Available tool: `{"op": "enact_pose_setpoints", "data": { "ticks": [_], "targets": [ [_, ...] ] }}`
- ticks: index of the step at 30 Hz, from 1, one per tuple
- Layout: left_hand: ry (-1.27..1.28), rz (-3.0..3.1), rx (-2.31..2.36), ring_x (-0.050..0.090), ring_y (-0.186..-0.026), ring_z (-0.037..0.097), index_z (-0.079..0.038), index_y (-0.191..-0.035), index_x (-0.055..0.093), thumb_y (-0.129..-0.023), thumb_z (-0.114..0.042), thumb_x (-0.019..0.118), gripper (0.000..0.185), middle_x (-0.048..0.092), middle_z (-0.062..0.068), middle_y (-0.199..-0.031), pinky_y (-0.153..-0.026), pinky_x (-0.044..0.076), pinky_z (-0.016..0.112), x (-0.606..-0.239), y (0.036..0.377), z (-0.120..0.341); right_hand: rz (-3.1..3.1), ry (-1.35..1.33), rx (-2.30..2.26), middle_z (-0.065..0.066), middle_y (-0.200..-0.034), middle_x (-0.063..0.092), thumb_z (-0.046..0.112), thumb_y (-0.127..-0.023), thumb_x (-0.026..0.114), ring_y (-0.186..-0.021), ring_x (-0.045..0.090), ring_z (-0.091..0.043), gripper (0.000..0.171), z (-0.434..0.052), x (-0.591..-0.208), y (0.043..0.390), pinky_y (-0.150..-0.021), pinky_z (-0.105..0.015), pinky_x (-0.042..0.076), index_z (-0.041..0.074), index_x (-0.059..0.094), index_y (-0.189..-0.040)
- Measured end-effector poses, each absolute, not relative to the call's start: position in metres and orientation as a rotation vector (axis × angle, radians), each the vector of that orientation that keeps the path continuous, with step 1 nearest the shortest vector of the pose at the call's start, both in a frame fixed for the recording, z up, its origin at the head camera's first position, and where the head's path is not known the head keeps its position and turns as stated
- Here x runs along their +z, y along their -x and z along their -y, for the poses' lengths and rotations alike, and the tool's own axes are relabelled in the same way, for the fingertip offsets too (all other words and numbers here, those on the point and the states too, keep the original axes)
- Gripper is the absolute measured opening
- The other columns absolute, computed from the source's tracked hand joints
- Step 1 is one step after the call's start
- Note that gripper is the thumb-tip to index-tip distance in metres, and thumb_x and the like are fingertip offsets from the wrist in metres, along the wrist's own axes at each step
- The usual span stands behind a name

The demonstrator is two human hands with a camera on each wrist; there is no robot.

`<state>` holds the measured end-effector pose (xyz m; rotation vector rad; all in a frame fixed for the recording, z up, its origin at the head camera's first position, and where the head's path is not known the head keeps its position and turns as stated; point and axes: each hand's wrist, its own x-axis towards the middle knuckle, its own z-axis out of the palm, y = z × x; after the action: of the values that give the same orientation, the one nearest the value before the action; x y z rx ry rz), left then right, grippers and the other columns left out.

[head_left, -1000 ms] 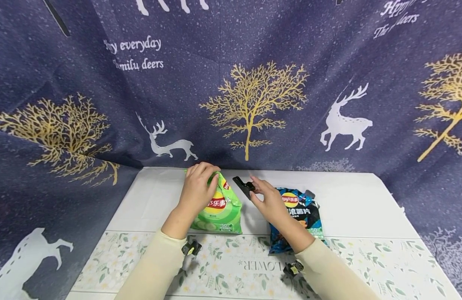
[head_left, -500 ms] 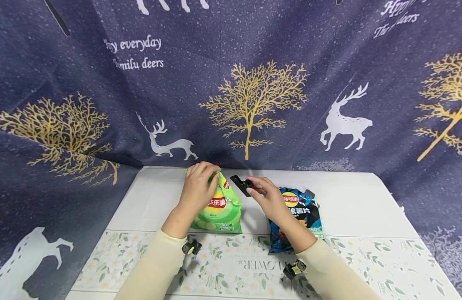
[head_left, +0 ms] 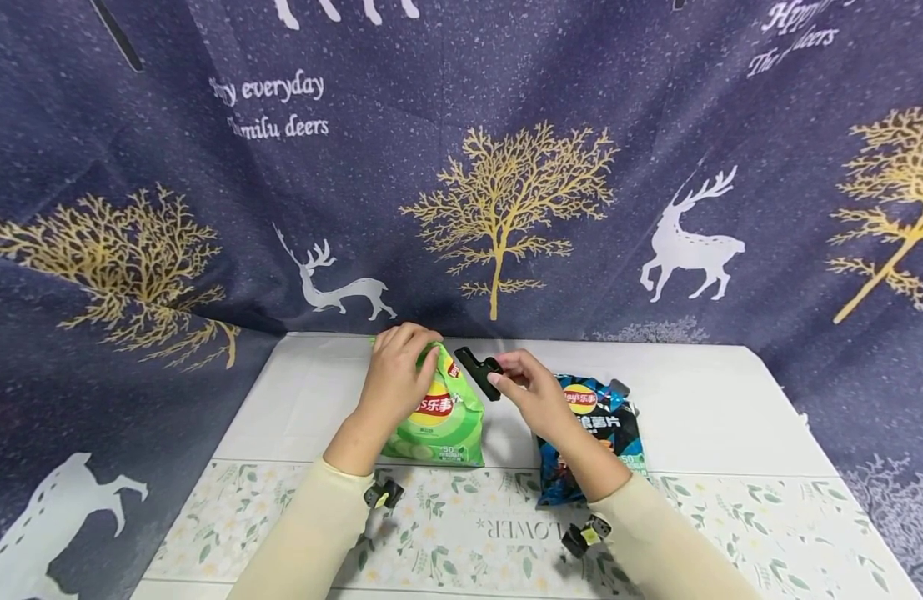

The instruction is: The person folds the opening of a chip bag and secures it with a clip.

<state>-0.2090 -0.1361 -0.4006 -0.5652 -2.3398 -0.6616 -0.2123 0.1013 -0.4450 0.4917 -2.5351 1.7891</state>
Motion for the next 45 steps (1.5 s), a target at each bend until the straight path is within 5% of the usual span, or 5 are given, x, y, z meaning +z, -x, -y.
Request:
{"op": "enact_pose_setpoints", "data": {
  "ticks": [13, 23, 45],
  "targets": [
    [0.572, 2.336, -0.662, 0.062, -0.101, 0.026, -0.007, -0.108, 0.074, -0.097, -0.011, 0.065, 0.015, 0.067, 0.006, -0.104, -0.102, 0.045, 0.048, -0.3999, 0.2094, 0.1346, 2.501, -0.549, 1.819, -0.012, -0.118, 0.064, 0.026, -0.100, 0.064, -0.109, 0.060, -0.025, 0.027, -0.0992, -0.4445, 0.2136, -0.099, -0.044, 0.047, 0.009, 0.062, -0.122],
    [0.575, 2.321, -0.660, 0.062, -0.101, 0.026, -0.007, -0.107, 0.074, -0.096, -0.011, 0.067, 0.014, 0.067, 0.006, -0.103, -0.101, 0.045, 0.048, -0.3995, 0.2092, 0.1335, 2.513, -0.536, 1.854, -0.013, -0.117, 0.066, 0.025, -0.102, 0.062, -0.103, 0.061, -0.020, 0.026, -0.0992, -0.4428, 0.2140, -0.088, -0.027, 0.051, 0.008, 0.062, -0.121],
    [0.586, 2.293, -0.651, 0.063, -0.100, 0.025, -0.010, -0.103, 0.075, -0.098, -0.012, 0.066, 0.010, 0.067, 0.004, -0.101, -0.100, 0.045, 0.048, -0.4013, 0.2098, 0.1351, 2.523, -0.522, 1.883, -0.012, -0.111, 0.069, 0.024, -0.099, 0.066, -0.093, 0.062, -0.018, 0.023, -0.0925, -0.4377, 0.2195, -0.080, -0.028, 0.051, 0.010, 0.066, -0.117]
  ]
}}
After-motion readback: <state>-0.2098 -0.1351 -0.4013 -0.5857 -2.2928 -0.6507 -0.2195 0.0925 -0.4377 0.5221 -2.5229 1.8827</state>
